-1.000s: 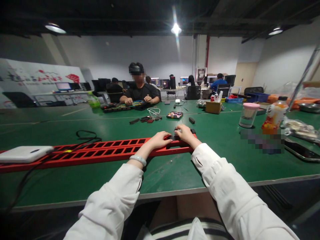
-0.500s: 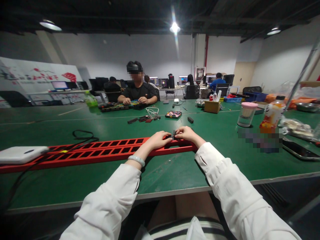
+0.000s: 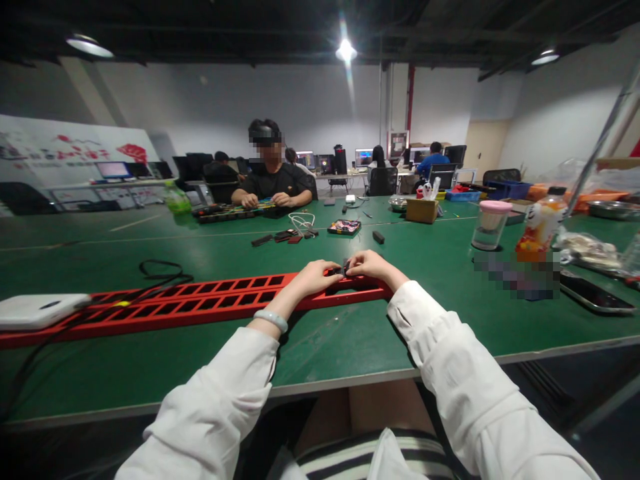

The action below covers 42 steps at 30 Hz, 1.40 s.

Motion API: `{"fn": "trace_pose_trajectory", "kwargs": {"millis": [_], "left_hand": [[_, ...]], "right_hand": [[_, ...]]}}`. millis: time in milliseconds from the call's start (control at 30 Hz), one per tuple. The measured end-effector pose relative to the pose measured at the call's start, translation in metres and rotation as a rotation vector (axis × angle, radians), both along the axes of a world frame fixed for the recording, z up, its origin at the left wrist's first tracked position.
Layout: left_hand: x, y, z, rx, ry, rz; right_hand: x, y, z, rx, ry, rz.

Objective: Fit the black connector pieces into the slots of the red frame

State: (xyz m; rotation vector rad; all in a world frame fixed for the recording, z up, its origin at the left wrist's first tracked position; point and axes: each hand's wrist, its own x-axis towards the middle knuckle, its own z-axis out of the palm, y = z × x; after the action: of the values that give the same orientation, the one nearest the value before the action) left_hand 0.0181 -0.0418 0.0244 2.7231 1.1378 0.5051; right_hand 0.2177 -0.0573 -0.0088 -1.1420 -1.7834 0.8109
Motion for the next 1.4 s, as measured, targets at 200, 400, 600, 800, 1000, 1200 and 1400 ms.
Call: {"fn": "trace_pose_trajectory", "kwargs": {"millis": [200,400,600,800,1000,1200,1400], "left_hand": [[0.0000,0.0007,-0.0003,-0.007,0.003,0.013],[-0.0007,0.0038,-0.0027,0.020,0.014,-0.001],[-0.0004,0.0020,-0.0009,0.012,0.030,0.008],[-0.0006,0.0005,0.0014,0.003,0.040,-0.007],[-0.0001,0.0012,0.0003,-0.011,0.034,0.007],[-0.0004,0.0049,-0.0027,0.011,0.031,-0.030],[0.0003,0.0049,-0.0040,0.002,0.024,0.011]], "right_hand": [[-0.0017,0.0022,-0.0038,-0.033,0.098,0.000],[-0.0049,0.0018,-0.0041,-0.029,0.104,0.013],[-0.0050,0.0036,-0.0060,-0.010,0.037,-0.022],[-0.0043,0.0014,-0.0055,0.000,-0.001,-0.016],[-0.0031,0.0019,-0.0040,0.005,-0.032,-0.020],[-0.0028,0.0011,-0.0012,0.014,-0.072,-0.038],[-0.0006,0.0034,-0.0026,-0.010,-0.052,-0.036]]}}
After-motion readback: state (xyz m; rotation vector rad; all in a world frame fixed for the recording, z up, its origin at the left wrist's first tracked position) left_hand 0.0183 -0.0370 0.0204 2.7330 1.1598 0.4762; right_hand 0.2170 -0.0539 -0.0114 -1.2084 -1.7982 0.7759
